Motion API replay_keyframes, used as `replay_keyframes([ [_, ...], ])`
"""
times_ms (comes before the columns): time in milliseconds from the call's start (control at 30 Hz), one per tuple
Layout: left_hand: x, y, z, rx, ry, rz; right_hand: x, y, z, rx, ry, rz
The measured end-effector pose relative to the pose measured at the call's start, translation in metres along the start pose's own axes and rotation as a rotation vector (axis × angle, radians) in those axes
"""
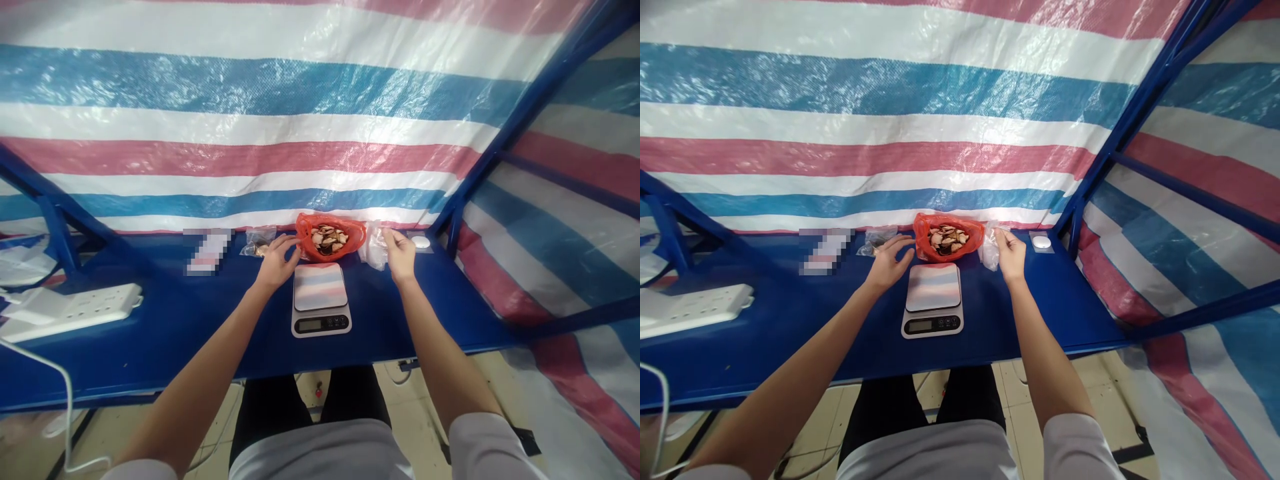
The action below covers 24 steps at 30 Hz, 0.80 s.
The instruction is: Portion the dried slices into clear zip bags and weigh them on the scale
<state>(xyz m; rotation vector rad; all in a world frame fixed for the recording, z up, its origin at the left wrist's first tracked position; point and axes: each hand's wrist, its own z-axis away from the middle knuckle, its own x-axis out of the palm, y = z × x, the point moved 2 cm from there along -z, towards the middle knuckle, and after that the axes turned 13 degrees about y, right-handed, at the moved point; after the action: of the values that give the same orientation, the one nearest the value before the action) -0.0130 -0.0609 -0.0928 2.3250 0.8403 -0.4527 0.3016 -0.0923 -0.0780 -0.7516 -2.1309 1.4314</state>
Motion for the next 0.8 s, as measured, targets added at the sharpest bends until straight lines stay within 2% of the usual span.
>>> replay_keyframes([
  [133, 0.008, 0.006, 0.0, -0.001, -0.051, -0.018, -0.005, 0.009, -0.008, -0.123, 0.004, 0.199],
  [333, 0.001, -0.021, 0.014, -0.036, -0.046, -0.122, -0.021, 0.0, -0.046, -0.314, 0.124, 0.404],
  [400, -0.003, -0.029, 0.017, -0.05, -0.058, -0.166, -0.024, -0.005, -0.059, -0.383, 0.129, 0.472],
  [467, -0.004, -0.035, 0.019, -0.063, -0.079, -0.206, -0.023, -0.007, -0.066, -0.481, 0.058, 0.543],
  [600, -0.002, -0.041, 0.022, -0.077, -0.114, -0.237, -0.016, 0.005, -0.064, -0.671, -0.219, 0.659],
  [700, 0.0, -0.044, 0.025, -0.08, -0.12, -0.25, -0.011, 0.025, -0.052, -0.679, -0.386, 0.733],
  [800, 0.001, -0.046, 0.03, -0.082, -0.125, -0.264, -0.009, 0.045, -0.037, -0.61, -0.469, 0.786],
])
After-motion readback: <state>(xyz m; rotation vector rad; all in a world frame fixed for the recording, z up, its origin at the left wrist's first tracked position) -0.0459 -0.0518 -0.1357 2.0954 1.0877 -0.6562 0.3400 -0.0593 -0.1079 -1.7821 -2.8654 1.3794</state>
